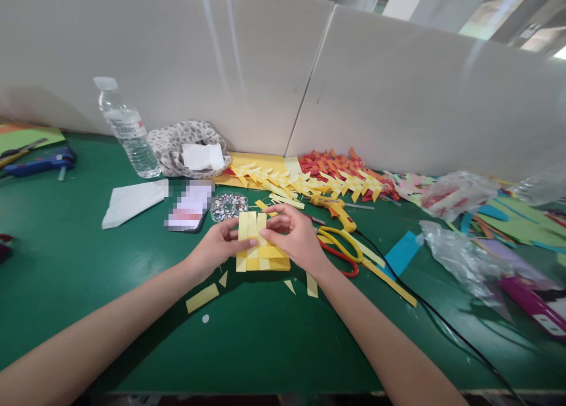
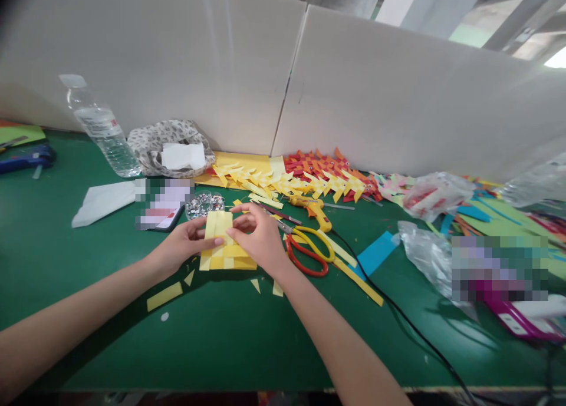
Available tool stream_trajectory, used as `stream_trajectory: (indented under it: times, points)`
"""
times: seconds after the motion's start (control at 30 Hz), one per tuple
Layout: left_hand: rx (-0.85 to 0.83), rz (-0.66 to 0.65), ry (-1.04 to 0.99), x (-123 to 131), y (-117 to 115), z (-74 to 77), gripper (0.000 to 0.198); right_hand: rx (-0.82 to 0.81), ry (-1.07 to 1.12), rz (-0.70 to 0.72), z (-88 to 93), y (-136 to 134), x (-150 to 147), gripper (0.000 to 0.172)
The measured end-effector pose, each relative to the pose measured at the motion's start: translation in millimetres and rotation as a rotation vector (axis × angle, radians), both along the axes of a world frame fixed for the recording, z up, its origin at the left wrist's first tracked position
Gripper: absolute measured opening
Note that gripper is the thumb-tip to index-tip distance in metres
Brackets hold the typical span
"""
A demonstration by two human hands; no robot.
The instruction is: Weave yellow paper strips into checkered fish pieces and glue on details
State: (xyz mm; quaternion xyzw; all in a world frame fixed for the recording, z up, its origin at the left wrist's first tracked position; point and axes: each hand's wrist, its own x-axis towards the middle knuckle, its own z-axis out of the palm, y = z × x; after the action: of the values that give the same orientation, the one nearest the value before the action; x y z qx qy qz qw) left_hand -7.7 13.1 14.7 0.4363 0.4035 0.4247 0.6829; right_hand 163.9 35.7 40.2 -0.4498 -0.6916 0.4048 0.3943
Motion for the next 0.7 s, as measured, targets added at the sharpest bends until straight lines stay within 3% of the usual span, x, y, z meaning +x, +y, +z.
stream_trajectory:
  times: [0.13, 0.3, 0.7]
  points:
    - [0.048, 0.01, 0.032, 0, 1, -4.3, 0.044, 0.003, -0.048, -0.012, 3.1, -1, 0, 0.034]
    - [0.044, 0.083, 0.009, -1, 2, -5.4, 0.039, -0.146, -0.046, 0.091, 2.6, 5, 9, 0.045]
    - [-0.043, 0.12, 0.128, -5, 3, -5.4, 0.031, -0.072, -0.05, 0.092, 1.4, 4, 7, 0.035]
